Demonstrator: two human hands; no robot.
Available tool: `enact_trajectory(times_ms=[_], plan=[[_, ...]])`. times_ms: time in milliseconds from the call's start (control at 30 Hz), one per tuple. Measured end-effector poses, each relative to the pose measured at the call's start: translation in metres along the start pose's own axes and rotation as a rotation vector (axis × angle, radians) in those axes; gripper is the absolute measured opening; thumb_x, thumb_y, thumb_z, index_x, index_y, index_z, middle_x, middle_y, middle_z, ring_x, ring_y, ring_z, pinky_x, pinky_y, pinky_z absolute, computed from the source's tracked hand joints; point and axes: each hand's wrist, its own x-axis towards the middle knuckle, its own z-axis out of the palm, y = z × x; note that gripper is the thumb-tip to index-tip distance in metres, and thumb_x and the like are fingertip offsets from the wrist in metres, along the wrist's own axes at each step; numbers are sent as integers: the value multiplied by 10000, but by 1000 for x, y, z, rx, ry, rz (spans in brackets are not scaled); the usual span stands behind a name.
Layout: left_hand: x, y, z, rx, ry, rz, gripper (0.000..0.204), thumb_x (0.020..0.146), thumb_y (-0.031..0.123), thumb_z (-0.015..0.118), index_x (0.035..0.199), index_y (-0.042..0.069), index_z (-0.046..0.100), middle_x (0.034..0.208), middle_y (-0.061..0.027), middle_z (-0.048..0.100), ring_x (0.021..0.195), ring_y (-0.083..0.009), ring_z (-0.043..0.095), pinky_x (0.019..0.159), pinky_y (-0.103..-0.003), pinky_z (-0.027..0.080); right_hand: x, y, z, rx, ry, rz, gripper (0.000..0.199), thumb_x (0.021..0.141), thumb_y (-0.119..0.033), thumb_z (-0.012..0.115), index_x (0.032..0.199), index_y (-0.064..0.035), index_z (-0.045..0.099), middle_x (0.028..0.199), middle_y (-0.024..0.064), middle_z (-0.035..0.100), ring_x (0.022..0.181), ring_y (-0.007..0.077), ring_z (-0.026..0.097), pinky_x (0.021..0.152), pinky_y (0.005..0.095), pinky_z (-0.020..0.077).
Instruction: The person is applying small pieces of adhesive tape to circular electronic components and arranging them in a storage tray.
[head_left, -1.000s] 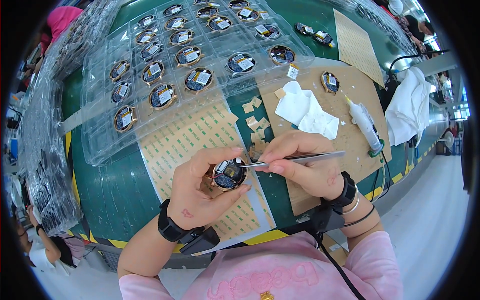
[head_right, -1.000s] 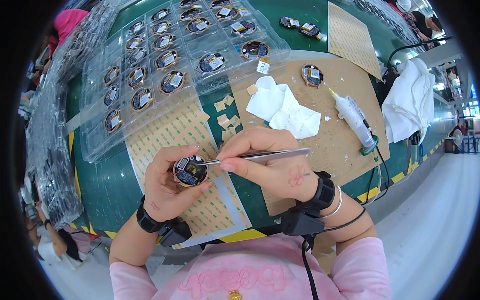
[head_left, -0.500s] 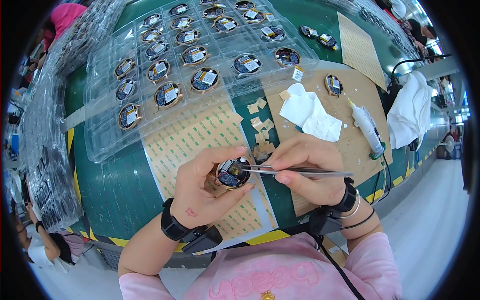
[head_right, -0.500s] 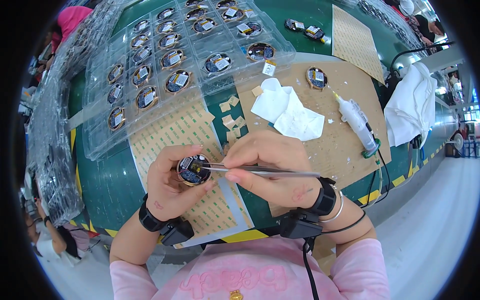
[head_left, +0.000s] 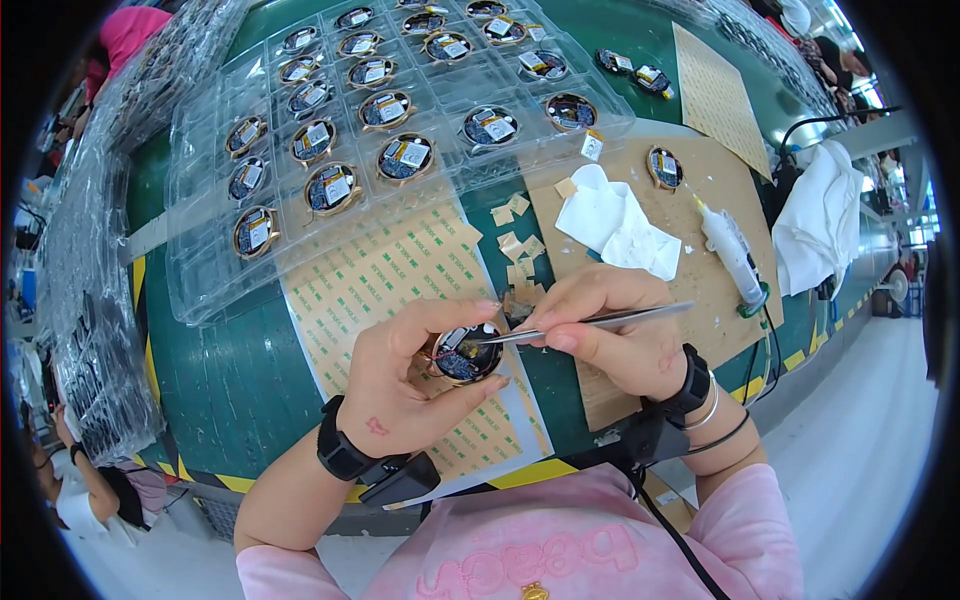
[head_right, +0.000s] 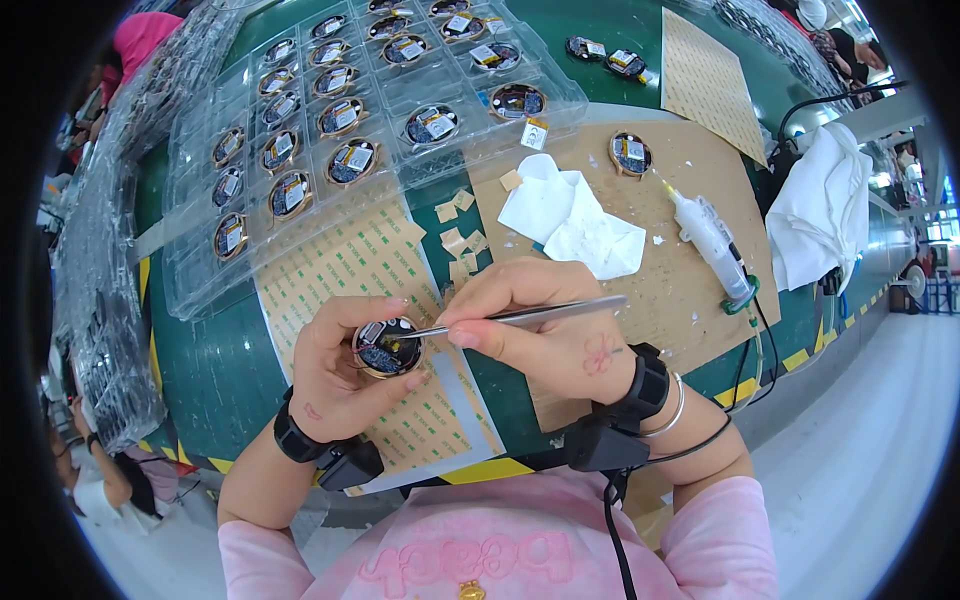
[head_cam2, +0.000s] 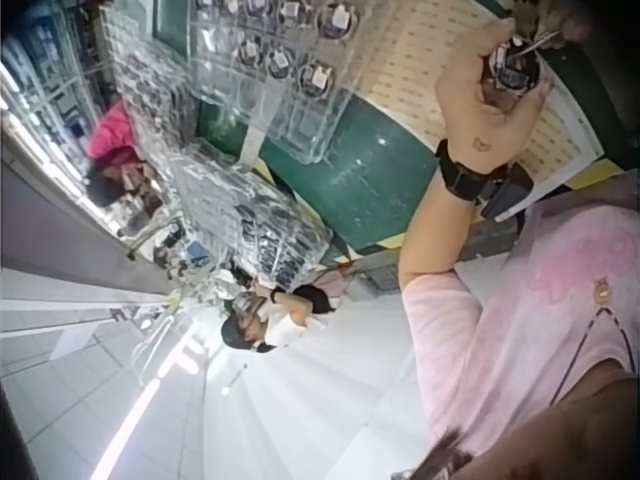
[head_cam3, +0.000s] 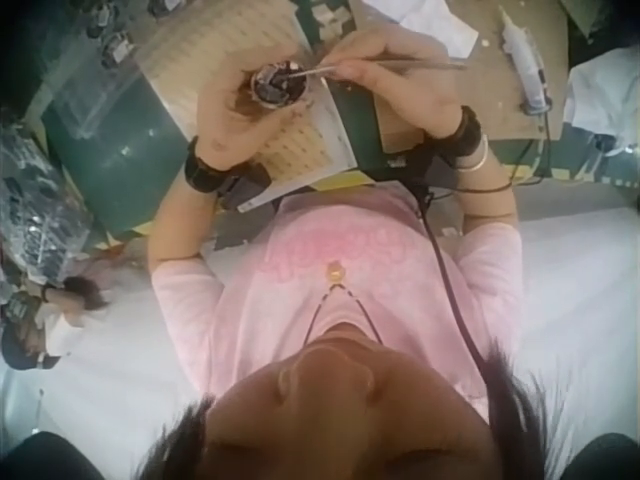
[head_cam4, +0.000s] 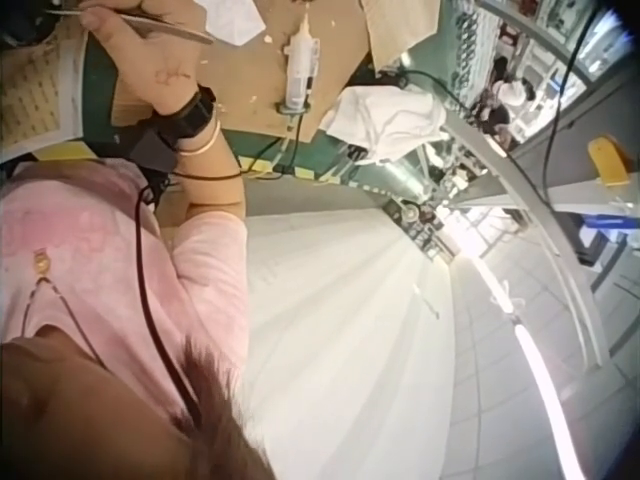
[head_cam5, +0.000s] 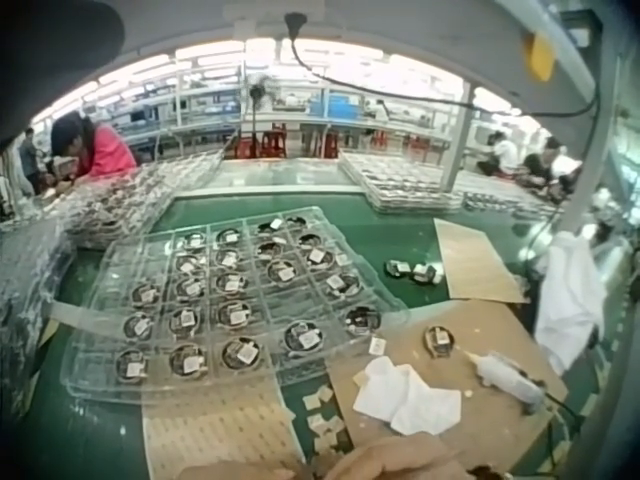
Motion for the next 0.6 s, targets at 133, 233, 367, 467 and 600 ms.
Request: enact_trajectory(times_ms=[133, 233, 367, 467, 600], plan=[[0, 0, 0, -13, -19, -19, 505, 717, -29, 777, 1182, 35, 590, 1100, -99, 650, 963, -140, 646, 813, -255, 515, 0, -1, -3, 62, 3, 100, 79, 827, -43, 688, 868, 17, 659, 881, 131, 695, 802, 186, 655, 709, 289, 512], [0, 1, 1, -34, -32, -26, 499, 719, -27, 776, 1180, 48, 597, 1102, -97, 653, 965, -147, 651, 815, -254, 518, 1, -1, -5, 112, -4, 150, 80, 834, -54, 686, 850, 21, 662, 865, 131, 696, 798, 186, 655, 704, 290, 511], [0, 0, 1, -40, -62, -28, 493, 722, -24, 774, 1178, 49, 599, 1106, -97, 653, 962, -141, 651, 812, -252, 517, 4, -4, -9, 102, -42, 176, 78, 834, -53, 687, 831, 19, 657, 852, 137, 695, 792, 188, 655, 696, 290, 510], [1, 0, 0, -15, -62, 1, 491, 724, -22, 774, 1178, 53, 601, 1098, -90, 654, 955, -132, 649, 810, -250, 515, 6, -3, -11, 52, -85, 77, 87, 833, -60, 692, 816, 13, 648, 843, 143, 694, 787, 193, 655, 695, 289, 509], [1, 2, 0, -8, -57, 10, 491, 728, -23, 770, 1182, 45, 595, 1085, -89, 653, 948, -124, 644, 813, -246, 509, 7, -3, -12, -16, -129, -11, 90, 840, -68, 684, 835, 9, 638, 861, 152, 686, 801, 203, 655, 704, 295, 510]])
